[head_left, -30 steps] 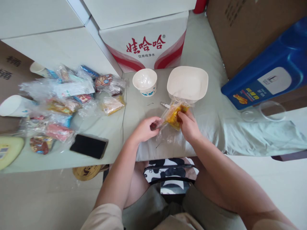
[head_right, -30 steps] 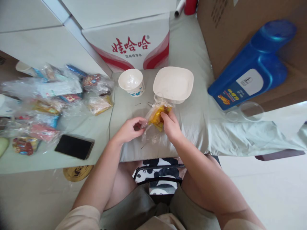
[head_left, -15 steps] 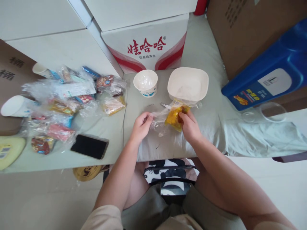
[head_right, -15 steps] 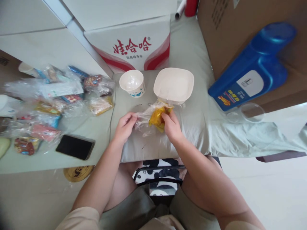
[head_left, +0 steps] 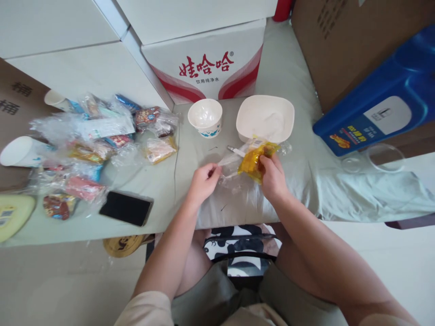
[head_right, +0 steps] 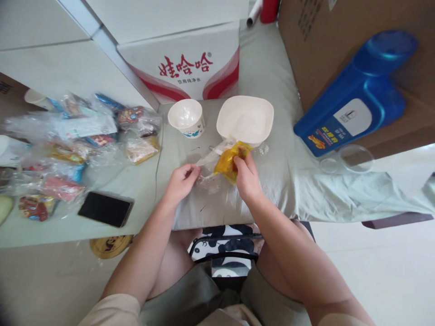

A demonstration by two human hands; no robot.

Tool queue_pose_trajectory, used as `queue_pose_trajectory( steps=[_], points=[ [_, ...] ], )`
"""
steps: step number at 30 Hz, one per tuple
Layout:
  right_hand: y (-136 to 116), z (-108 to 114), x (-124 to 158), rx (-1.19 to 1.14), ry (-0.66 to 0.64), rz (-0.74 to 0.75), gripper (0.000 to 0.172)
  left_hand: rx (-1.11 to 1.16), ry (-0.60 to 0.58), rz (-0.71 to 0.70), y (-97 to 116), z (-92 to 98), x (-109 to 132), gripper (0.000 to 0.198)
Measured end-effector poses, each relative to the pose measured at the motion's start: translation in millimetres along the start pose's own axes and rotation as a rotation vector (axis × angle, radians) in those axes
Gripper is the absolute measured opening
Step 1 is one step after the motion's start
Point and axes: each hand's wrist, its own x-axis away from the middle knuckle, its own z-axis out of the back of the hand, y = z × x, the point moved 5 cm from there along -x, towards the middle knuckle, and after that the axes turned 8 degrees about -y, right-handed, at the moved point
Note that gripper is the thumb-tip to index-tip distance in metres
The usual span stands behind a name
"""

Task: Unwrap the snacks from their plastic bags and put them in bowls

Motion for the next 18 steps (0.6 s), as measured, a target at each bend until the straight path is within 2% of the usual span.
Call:
queue_pose_trajectory(
  steps=[2,3,5,7,13,18],
  points=[
    [-2,-3,0,0.005,-0.008,0.002,0.025,0.17,-0.016,0.024,0,-1.8,1,0.025],
    [-3,-5,1,0.005,-0.019,0.001,0.025,0.181,-0.026,0.021,1,-2.7,1,0.028],
    [-5,-8,1,-0.004,-0.028,0.006,0.026,0.103,-0.045,0.006,4,-4.3,1,0.03],
    [-6,-9,1,-0.011,-0.016,0.015,0.027,0.047,-0.041,-0.01,4,-5.1,1,0.021],
    [-2,-4,1,0.003,0.02,0.006,0.022,0.231,0.108,-0.01,-6,-1.7,-6,0.013],
    [3,-2,-1,0.0,0.003,0.033,0.024,0.109,0.139,-0.008,-7,1.4,-8,0.01]
  ],
)
